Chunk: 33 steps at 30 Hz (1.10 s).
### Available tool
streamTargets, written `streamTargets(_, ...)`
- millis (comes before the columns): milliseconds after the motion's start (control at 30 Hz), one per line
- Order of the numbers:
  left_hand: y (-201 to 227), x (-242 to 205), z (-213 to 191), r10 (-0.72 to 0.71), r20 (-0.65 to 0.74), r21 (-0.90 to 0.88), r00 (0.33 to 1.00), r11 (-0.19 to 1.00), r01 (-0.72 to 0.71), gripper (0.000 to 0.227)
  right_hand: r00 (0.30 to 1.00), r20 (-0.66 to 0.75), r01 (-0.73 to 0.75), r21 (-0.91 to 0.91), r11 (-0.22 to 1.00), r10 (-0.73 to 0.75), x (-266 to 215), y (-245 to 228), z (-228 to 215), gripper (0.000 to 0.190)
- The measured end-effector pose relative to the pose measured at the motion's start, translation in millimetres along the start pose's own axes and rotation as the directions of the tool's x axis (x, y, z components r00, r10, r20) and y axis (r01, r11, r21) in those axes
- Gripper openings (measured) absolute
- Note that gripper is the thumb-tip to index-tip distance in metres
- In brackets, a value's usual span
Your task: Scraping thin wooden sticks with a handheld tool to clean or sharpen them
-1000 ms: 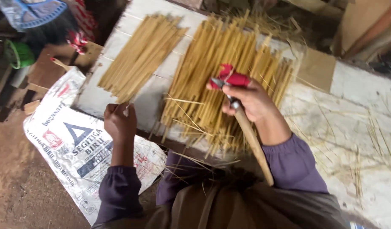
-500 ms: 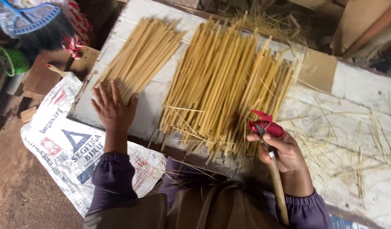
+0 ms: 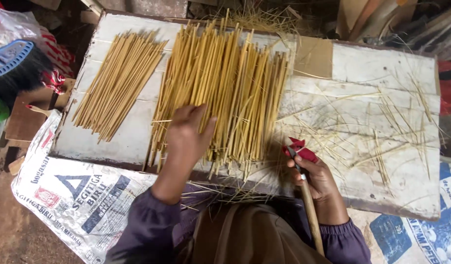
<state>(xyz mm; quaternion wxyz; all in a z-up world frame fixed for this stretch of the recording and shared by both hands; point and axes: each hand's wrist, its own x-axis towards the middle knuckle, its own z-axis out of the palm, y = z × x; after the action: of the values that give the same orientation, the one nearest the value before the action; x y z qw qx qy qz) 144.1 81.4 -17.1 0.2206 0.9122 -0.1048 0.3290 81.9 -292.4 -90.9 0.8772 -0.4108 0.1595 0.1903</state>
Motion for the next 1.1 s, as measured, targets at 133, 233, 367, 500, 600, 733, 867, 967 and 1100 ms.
streamTargets(133, 3.7, -6.7, 67.5, -0.266, 0.212, 0.344, 0.940, 0.921, 0.183, 0.043, 1.000, 0.013, 0.005, 0.009, 1.000, -0.005, -17.1, -0.6, 7.5, 0.015)
streamTargets(233, -0.4, 6.4, 63.1, -0.470, 0.372, 0.264, 0.800, 0.880, 0.394, 0.019, 1.000, -0.015, 0.016, -0.006, 1.000, -0.016, -28.8, -2.8, -4.7, 0.013)
streamTargets(367, 27.5, 8.2, 34.3, -0.399, 0.386, 0.367, 0.832, 0.894, 0.259, 0.027, 0.999, -0.031, 0.011, 0.034, 0.999, -0.010, -32.9, 5.4, -34.5, 0.014)
streamTargets(500, 26.1, -2.2, 57.6, -0.390, 0.414, 0.402, 0.823, 0.889, 0.220, 0.029, 0.999, -0.035, -0.015, 0.036, 0.999, 0.016, -34.6, 16.8, -39.0, 0.016)
streamTargets(600, 1.8, -5.5, 55.4, -0.535, 0.538, 0.283, 0.651, 0.843, 0.458, 0.026, 0.999, -0.009, -0.031, 0.027, 0.999, 0.032, -42.5, 18.2, -12.8, 0.015)
streamTargets(733, 31.3, 7.2, 8.2, -0.452, 0.488, 0.096, 0.746, 0.878, 0.469, 0.021, 0.998, -0.025, -0.060, 0.033, 0.998, 0.060, -38.0, 34.3, -28.7, 0.021)
streamTargets(867, 38.7, -0.6, 14.2, -0.429, 0.443, 0.213, 0.787, 0.903, 0.373, 0.025, 0.996, -0.028, -0.079, 0.026, 0.997, 0.080, -38.0, 36.9, -24.0, 0.022)
streamTargets(967, 28.3, -1.1, 7.3, -0.444, 0.431, 0.149, 0.785, 0.894, 0.423, 0.015, 0.995, -0.020, -0.095, 0.009, 0.995, 0.095, -43.9, 35.9, -9.2, 0.022)
streamTargets(1100, 41.5, 11.9, -35.6, -0.554, 0.490, -0.129, 0.673, 0.717, 0.685, 0.036, 0.995, 0.006, -0.096, 0.023, 0.995, 0.096, -42.7, 45.5, -15.9, 0.024)
